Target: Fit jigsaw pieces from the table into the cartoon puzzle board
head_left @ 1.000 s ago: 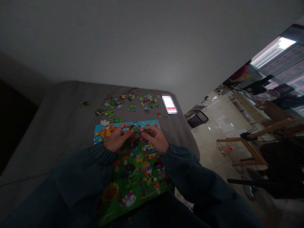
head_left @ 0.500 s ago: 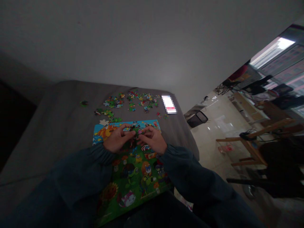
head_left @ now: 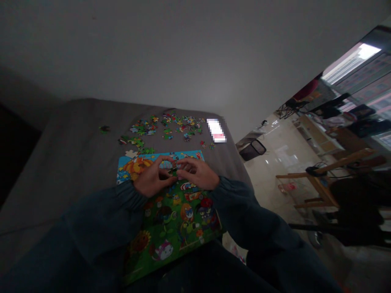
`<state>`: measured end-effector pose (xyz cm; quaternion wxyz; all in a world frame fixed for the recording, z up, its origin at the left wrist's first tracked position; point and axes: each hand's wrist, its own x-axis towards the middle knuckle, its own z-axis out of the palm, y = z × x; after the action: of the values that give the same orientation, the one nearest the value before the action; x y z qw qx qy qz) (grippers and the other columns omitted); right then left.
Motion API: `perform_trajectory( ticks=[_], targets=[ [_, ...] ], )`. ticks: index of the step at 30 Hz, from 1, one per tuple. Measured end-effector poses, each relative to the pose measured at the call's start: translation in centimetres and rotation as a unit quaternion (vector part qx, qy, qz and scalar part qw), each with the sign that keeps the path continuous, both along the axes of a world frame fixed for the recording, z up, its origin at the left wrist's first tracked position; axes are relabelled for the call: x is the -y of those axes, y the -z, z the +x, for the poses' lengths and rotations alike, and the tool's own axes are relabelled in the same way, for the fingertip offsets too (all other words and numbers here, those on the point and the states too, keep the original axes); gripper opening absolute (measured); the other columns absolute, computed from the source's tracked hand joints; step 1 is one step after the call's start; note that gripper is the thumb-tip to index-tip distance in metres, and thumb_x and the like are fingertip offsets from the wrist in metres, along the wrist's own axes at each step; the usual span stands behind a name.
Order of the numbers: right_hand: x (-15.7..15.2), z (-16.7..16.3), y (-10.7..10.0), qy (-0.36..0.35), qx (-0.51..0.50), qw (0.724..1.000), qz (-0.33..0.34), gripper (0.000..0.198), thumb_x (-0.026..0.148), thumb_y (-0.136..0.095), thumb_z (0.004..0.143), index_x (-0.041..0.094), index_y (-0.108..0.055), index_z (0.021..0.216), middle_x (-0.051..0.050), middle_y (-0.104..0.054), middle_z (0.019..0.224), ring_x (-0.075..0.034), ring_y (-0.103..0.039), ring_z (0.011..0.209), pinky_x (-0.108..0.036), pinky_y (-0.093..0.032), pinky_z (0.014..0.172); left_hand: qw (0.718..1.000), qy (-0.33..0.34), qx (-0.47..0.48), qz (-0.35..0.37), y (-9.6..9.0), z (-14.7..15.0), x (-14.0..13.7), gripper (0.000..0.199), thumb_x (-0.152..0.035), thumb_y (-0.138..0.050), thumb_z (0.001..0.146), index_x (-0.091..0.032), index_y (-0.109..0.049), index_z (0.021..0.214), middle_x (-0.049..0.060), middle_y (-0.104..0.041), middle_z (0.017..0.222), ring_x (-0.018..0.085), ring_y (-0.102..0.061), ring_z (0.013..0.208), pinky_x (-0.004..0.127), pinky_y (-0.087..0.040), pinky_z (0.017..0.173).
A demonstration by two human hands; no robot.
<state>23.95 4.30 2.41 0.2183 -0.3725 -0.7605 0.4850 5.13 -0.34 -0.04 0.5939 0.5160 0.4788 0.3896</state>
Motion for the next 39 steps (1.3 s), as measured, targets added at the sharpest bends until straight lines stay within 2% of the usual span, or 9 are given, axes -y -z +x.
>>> perform_trajectory(
  ticks=[3,6,14,18,21,25,28,31,39],
  targets=[
    [-0.7,-0.3,-0.3,-0.054,0.012,0.998,-0.001,0.019,0.035,-0.063,0.082,0.018,-0.063,0.088,0.001,-0.063,0.072,-0.010,-0.058,0.059,-0.023,-0.046,0.056,0.999,0.024,-0.021,0.025,0.3,0.1,0.1,0.072,-0.038,-0.075,0.066,-0.022,-0.039,0.126,-0.005,-0.065,0.059,0.017,-0.064,0.059,0.023,-0.046,0.055],
    [-1.2,-0.4,-0.1,-0.058,0.010,0.998,-0.015,0.016,0.033,-0.058,0.083,0.018,-0.058,0.077,0.002,-0.061,0.065,-0.010,-0.057,0.057,-0.022,-0.045,0.054,0.997,0.035,-0.042,0.047,0.2,-0.1,0.0,0.078,-0.041,-0.074,0.070,-0.019,-0.036,0.134,-0.001,-0.069,0.066,0.019,-0.066,0.065,0.027,-0.050,0.063],
    [-0.1,2.6,0.7,-0.057,0.045,0.997,0.016,0.019,0.033,-0.059,0.082,0.017,-0.059,0.073,0.005,-0.054,0.056,-0.008,-0.047,0.049,-0.018,-0.037,0.046,0.999,-0.009,-0.034,0.031,-0.2,0.0,-0.4,0.080,-0.049,-0.078,0.064,-0.018,-0.044,0.128,0.006,-0.074,0.080,0.022,-0.069,0.071,0.032,-0.055,0.067],
    [-0.1,5.5,0.9,-0.009,0.059,0.995,0.080,0.021,0.034,-0.055,0.088,0.016,-0.064,0.081,0.000,-0.063,0.067,-0.010,-0.054,0.057,-0.022,-0.044,0.053,0.997,0.019,-0.071,0.011,-0.3,-0.2,-0.6,0.075,-0.053,-0.076,0.065,-0.017,-0.047,0.124,0.006,-0.074,0.075,0.024,-0.069,0.070,0.033,-0.055,0.064],
    [-0.3,8.0,1.2,0.044,0.065,0.985,0.156,0.018,0.030,-0.054,0.089,0.017,-0.066,0.089,-0.006,-0.066,0.083,-0.016,-0.059,0.076,-0.032,-0.049,0.074,0.993,0.040,-0.110,0.020,-0.5,-0.1,-1.0,0.064,-0.054,-0.073,0.067,-0.017,-0.054,0.116,0.006,-0.073,0.071,0.024,-0.069,0.069,0.031,-0.054,0.062],
    [0.6,10.0,2.5,0.006,0.059,0.975,0.215,0.019,0.027,-0.058,0.086,0.020,-0.068,0.101,-0.010,-0.066,0.111,-0.022,-0.057,0.105,-0.043,-0.041,0.097,0.984,0.071,-0.159,0.043,-0.8,1.0,-1.9,0.044,-0.053,-0.067,0.072,-0.019,-0.065,0.100,0.005,-0.073,0.071,0.022,-0.067,0.066,0.028,-0.051,0.057],
    [1.6,10.3,3.8,-0.048,0.079,0.956,0.278,0.027,0.028,-0.056,0.089,0.021,-0.066,0.113,-0.009,-0.063,0.121,-0.023,-0.052,0.113,-0.044,-0.041,0.097,0.975,0.073,-0.199,0.066,-0.9,2.5,-3.0,0.031,-0.047,-0.065,0.074,-0.020,-0.070,0.087,0.005,-0.073,0.076,0.022,-0.067,0.068,0.028,-0.050,0.058],
    [2.1,10.6,4.6,-0.066,0.118,0.925,0.356,0.030,0.027,-0.053,0.091,0.020,-0.063,0.119,-0.009,-0.064,0.118,-0.024,-0.050,0.113,-0.043,-0.044,0.093,0.968,0.078,-0.223,0.081,-0.7,3.9,-4.2,0.025,-0.043,-0.065,0.073,-0.021,-0.071,0.084,0.003,-0.073,0.075,0.022,-0.068,0.072,0.030,-0.051,0.066],
    [2.3,12.1,5.1,-0.050,0.116,0.920,0.371,0.029,0.022,-0.051,0.092,0.018,-0.064,0.118,-0.009,-0.065,0.114,-0.022,-0.052,0.108,-0.041,-0.047,0.090,0.956,0.105,-0.261,0.085,-0.2,5.6,-5.6,0.031,-0.047,-0.062,0.073,-0.019,-0.067,0.086,0.004,-0.073,0.078,0.023,-0.069,0.075,0.031,-0.053,0.068]
  ],
)
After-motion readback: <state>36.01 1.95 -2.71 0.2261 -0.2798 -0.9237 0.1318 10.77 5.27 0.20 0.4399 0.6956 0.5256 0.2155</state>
